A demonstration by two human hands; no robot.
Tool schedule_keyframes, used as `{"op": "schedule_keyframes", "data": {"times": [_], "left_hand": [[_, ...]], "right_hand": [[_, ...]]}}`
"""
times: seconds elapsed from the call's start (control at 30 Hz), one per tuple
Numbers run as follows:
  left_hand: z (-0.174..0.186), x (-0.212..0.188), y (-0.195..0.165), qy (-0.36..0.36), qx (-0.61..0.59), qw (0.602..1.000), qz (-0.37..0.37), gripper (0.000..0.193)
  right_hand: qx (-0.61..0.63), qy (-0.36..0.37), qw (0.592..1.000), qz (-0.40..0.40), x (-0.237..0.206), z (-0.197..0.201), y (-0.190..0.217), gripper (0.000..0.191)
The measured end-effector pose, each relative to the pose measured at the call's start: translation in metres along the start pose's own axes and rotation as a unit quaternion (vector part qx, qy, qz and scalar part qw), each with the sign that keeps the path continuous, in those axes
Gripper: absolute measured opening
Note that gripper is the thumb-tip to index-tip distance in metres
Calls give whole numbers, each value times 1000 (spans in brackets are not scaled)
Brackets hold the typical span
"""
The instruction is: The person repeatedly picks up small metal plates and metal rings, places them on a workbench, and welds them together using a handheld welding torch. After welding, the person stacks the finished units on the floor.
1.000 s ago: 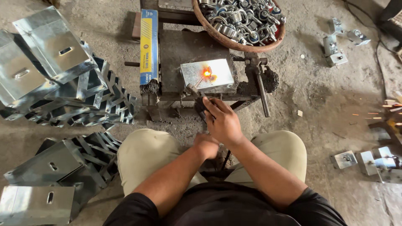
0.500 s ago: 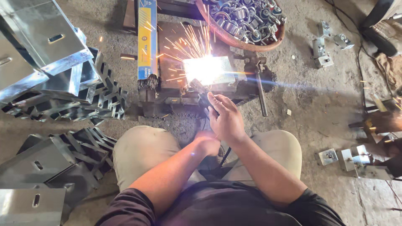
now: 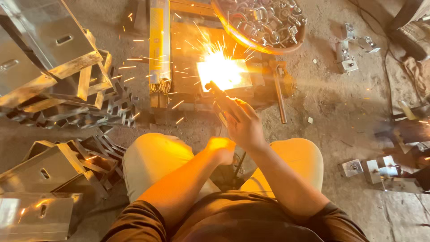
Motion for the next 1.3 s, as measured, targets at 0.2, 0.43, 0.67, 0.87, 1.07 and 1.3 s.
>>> {"op": "schedule_keyframes", "data": {"times": [0.2, 0.43, 0.67, 0.87, 1.07, 1.3], "left_hand": [[45, -33, 15, -191, -111, 975, 16, 56], [142, -79, 63, -622, -134, 771, -29, 38], [181, -56, 118, -484, 72, 872, 19, 136], [156, -18, 77, -494, -3, 866, -82, 99], [141, 36, 26, -375, 81, 923, 27, 94], [201, 80, -188, -164, 256, 943, -136, 90]], "right_hand": [[354, -102, 903, -223, -22, 26, -46, 63], [636, -189, 586, -466, -122, 129, -177, 62], [534, -381, 543, -524, -297, 192, -262, 42], [401, -266, 485, -730, -421, 185, -270, 54], [372, -227, 498, -750, -466, 196, -286, 65], [361, -290, 540, -703, -497, 222, -296, 46]]}}
Point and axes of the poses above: each hand's wrist, its own x-axis towards the middle knuckle, its own z-axis out of the back of the hand, y = z × x, the point moved 4 cm from there along x, towards the middle knuckle, and after that the axes turned 1 degree about x, right-handed, at the moved point
